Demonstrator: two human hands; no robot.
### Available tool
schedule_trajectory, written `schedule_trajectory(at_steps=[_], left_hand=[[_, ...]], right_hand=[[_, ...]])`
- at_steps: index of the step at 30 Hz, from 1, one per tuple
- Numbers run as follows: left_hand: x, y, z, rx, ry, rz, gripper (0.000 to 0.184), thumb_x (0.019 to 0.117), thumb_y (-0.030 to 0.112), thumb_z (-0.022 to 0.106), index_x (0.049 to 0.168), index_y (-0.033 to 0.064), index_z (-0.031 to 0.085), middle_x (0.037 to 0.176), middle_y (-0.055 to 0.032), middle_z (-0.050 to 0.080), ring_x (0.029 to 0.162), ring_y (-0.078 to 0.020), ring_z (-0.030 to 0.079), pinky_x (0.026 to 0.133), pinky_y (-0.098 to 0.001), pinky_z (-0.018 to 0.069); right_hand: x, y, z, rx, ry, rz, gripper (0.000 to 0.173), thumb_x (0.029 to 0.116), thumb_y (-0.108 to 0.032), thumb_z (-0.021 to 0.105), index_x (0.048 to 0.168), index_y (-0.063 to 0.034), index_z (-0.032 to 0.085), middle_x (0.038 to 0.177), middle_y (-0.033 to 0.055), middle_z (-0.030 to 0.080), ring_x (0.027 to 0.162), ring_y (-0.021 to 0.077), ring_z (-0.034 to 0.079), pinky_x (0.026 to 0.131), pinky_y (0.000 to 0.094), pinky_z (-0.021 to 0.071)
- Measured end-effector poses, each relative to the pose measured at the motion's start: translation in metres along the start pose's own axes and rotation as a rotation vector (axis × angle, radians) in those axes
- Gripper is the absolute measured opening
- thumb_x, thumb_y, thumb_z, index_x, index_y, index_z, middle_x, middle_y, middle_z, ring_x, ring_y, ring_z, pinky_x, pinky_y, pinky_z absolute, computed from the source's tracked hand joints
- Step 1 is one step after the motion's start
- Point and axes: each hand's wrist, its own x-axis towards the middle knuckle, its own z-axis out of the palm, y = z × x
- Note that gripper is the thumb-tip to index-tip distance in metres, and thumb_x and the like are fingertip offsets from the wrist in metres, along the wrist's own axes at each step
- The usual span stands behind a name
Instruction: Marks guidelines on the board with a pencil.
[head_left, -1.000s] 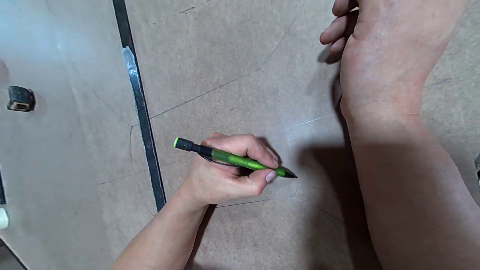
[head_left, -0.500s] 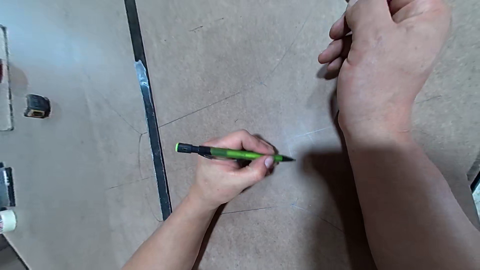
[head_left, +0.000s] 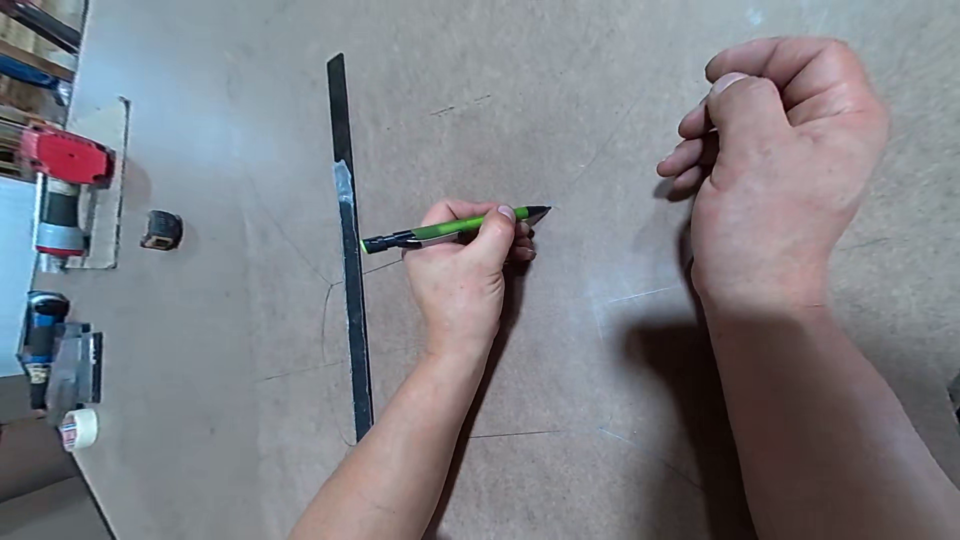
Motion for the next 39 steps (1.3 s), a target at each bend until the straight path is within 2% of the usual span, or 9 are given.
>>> schedule_trajectory(at_steps=[9,26,39], left_hand=[[-0.001,0.0,0.002,0.024,0.019,0.013,0.006,0.0954,-0.001,0.067,0.093,0.0002,0.062,0.077,-0.0123,0.075,0.065,-0.0225,0.075,0.062,-0.0355,0.066],[-0.001,-0.001,-0.001,-0.004,-0.091,0.024,0.005,0.095,0.0,0.067,0.093,0.0011,0.063,0.08,-0.0112,0.074,0.069,-0.0211,0.075,0.066,-0.0348,0.0657],[-0.001,-0.004,-0.008,-0.028,-0.214,0.059,0.006,0.0943,-0.001,0.067,0.093,0.0021,0.063,0.081,-0.0103,0.075,0.07,-0.0209,0.074,0.067,-0.0356,0.0656]], right_hand=[[0.0,-0.001,0.0,0.002,0.008,0.012,0.013,0.1013,-0.008,0.054,0.107,-0.0052,0.066,0.075,0.0002,0.069,0.058,0.0118,0.069,0.052,0.0266,0.0612],[0.0,-0.002,0.0,-0.026,0.005,0.008,0.014,0.1011,-0.008,0.054,0.106,-0.0052,0.066,0.076,-0.0001,0.069,0.058,0.011,0.068,0.051,0.0252,0.0607],[0.003,0.001,0.001,0.001,0.013,-0.007,0.012,0.1003,-0.007,0.054,0.098,-0.0056,0.066,0.074,0.0012,0.069,0.058,0.0129,0.069,0.051,0.027,0.0611]])
